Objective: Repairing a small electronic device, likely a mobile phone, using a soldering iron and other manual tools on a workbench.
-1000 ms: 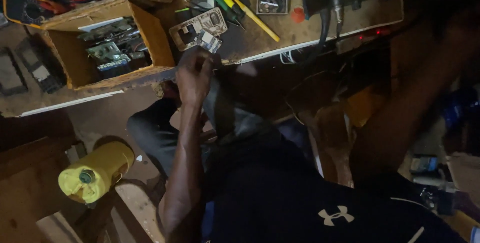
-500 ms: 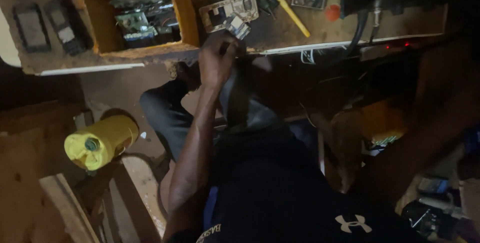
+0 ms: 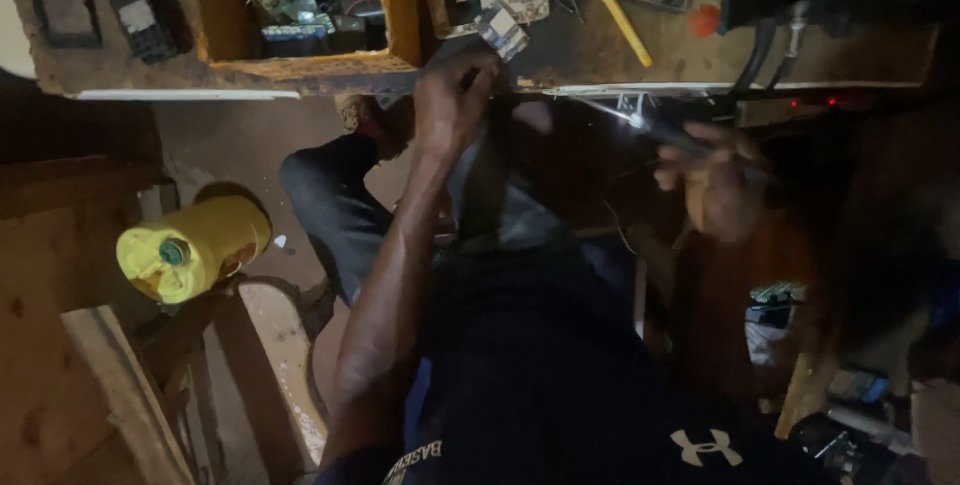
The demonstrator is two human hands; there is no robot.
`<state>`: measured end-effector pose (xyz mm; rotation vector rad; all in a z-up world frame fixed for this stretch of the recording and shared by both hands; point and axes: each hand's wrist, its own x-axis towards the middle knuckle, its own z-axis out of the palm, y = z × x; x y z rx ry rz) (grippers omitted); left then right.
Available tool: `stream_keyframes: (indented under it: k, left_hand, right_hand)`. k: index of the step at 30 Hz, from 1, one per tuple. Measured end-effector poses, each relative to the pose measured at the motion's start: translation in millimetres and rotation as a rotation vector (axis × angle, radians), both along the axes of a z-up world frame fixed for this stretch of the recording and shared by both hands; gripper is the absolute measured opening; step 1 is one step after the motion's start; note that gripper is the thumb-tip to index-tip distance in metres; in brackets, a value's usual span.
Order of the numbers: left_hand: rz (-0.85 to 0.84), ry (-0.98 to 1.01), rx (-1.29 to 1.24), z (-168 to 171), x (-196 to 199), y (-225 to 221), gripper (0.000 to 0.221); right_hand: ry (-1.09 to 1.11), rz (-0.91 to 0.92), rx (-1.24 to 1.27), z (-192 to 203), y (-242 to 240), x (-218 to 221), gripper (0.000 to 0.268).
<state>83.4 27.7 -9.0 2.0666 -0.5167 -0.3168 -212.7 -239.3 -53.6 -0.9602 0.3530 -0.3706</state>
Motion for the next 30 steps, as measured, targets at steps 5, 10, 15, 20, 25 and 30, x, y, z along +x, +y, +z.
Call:
stream_keyframes:
  k: [5, 10, 15, 20, 25, 30]
  left_hand:
    - [-0.063, 0.010, -0.075, -6, 5, 4, 0.015]
    - [-0.063, 0.042, -0.092, -5, 5, 7, 0.018]
    - [-0.016, 0.106, -0.123, 1, 2, 6, 0.014]
    - [-0.092, -0.003, -0.075, -16, 7, 8, 0.016]
    - [-0.037, 0.046, -0.007, -7, 7, -2, 0.014]
    - [-0.065, -0.034, 0.005, 18, 0, 0, 0.019]
  right_hand:
    - [0.129, -0.214, -0.301, 15, 34, 86, 0.029]
    - [0.192, -0.149, -0.338, 20, 32, 118, 0.024]
    - [0.017, 0.029, -0.327, 12, 21, 87, 0.022]
    - [0.597, -0.563, -1.456, -30, -28, -27, 0.036]
    - [0.562, -0.623, -1.518, 51, -38, -16, 0.033]
    - [0.444, -0.634, -1.580, 94, -59, 16, 0.041]
